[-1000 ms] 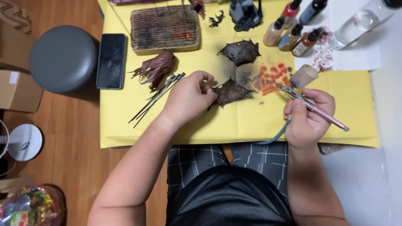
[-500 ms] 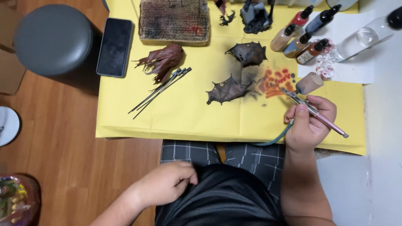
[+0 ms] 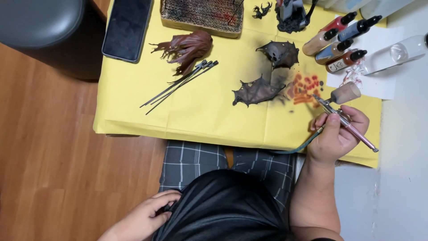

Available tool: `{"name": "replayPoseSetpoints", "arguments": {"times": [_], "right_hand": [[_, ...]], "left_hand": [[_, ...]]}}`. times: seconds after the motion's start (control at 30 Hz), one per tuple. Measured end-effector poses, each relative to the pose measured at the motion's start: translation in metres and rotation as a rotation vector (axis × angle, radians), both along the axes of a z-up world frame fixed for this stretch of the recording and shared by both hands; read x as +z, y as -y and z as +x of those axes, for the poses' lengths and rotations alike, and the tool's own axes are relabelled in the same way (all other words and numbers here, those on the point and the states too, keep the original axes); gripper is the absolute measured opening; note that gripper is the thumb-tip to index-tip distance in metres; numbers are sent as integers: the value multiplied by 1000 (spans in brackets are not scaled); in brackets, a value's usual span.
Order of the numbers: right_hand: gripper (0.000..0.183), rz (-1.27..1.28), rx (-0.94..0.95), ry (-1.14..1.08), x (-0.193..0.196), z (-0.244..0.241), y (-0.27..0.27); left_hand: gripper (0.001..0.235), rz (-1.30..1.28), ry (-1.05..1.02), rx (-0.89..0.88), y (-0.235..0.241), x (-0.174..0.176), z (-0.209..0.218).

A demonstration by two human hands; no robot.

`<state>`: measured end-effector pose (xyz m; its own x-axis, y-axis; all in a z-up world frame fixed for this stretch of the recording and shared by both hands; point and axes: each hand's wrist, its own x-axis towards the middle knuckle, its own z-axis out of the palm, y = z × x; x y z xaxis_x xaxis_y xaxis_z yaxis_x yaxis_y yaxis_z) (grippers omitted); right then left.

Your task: Using an airbrush to apply paint to a small model wing while rotating the part for even coverage.

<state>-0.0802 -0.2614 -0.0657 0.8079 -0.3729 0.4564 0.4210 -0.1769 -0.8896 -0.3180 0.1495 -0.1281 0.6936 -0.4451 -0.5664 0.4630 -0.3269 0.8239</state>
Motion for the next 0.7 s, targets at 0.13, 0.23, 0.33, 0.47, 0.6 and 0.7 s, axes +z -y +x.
{"name": "replayPoseSetpoints", "arguments": {"times": [0.13, 0.23, 0.33, 0.47, 0.6, 0.7], "right_hand": [[15, -7, 24, 4, -1, 4, 1], [14, -34, 26, -14, 3, 3, -1], [14, 3, 42, -30, 1, 2, 1], [15, -9, 41, -23, -1, 2, 0], [14, -34, 14, -39, -1, 2, 0], [14, -30, 0, -35, -1, 0, -2]], "left_hand": [[33, -356, -339, 111, 5, 2, 11], [16, -104, -393, -118, -6, 16, 18], [22, -30, -115, -74, -8, -20, 5], [12, 294, -141, -224, -1, 11, 36], [31, 277, 138, -309, 11, -8, 35], [15, 379, 267, -372, 18, -18, 35]]}}
